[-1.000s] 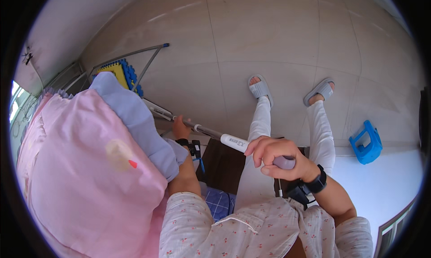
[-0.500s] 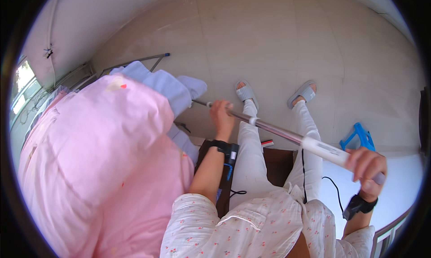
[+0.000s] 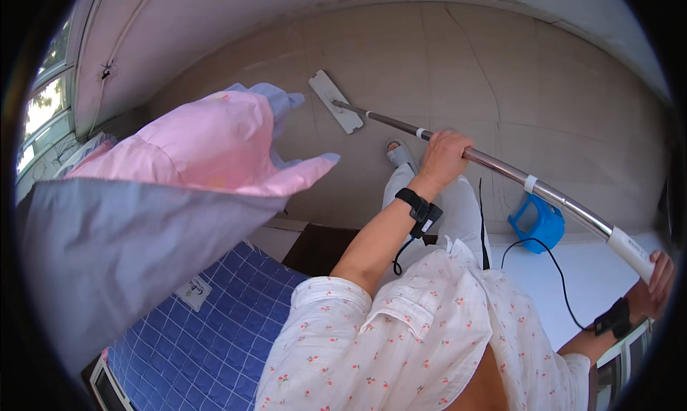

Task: Mopping the balcony floor with a flat mop.

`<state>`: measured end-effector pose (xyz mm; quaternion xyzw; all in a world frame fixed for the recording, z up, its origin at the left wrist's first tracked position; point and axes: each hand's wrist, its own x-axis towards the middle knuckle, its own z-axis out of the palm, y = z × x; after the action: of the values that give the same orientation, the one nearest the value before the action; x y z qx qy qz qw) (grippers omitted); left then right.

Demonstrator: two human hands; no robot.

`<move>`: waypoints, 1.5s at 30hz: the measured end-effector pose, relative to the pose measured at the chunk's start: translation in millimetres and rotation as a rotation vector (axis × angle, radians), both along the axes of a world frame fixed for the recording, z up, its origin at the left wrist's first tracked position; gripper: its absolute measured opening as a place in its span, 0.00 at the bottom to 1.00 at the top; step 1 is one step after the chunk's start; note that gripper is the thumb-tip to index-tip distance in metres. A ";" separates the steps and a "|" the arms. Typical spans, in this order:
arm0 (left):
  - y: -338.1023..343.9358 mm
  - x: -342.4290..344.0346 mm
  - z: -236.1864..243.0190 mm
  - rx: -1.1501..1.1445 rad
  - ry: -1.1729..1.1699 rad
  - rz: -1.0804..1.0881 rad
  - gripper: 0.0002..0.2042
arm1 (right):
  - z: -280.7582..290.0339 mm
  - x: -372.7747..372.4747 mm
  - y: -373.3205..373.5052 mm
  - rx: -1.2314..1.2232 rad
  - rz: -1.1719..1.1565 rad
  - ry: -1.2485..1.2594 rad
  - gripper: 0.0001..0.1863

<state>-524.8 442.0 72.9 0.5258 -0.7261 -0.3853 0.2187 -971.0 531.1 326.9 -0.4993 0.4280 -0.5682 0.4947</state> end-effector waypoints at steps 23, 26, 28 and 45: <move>105.6 226.9 -66.4 0.296 -0.597 0.762 0.05 | -56.4 335.5 -187.2 0.177 0.965 -0.238 0.09; 54.3 159.4 -59.3 0.276 -0.540 0.751 0.03 | -44.3 265.3 -214.4 0.140 0.863 -0.166 0.11; 17.7 107.5 -53.6 0.216 -0.395 0.707 0.03 | -32.6 203.3 -234.2 0.088 0.807 -0.076 0.11; -120.7 -137.7 44.1 -0.076 -0.076 0.520 0.05 | 79.9 -49.0 -281.4 -0.308 0.722 0.051 0.15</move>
<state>-662.5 321.3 117.0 0.7002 -0.5882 -0.2687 0.3025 -1020.1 249.7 406.8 -0.7000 0.1468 -0.4026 0.5713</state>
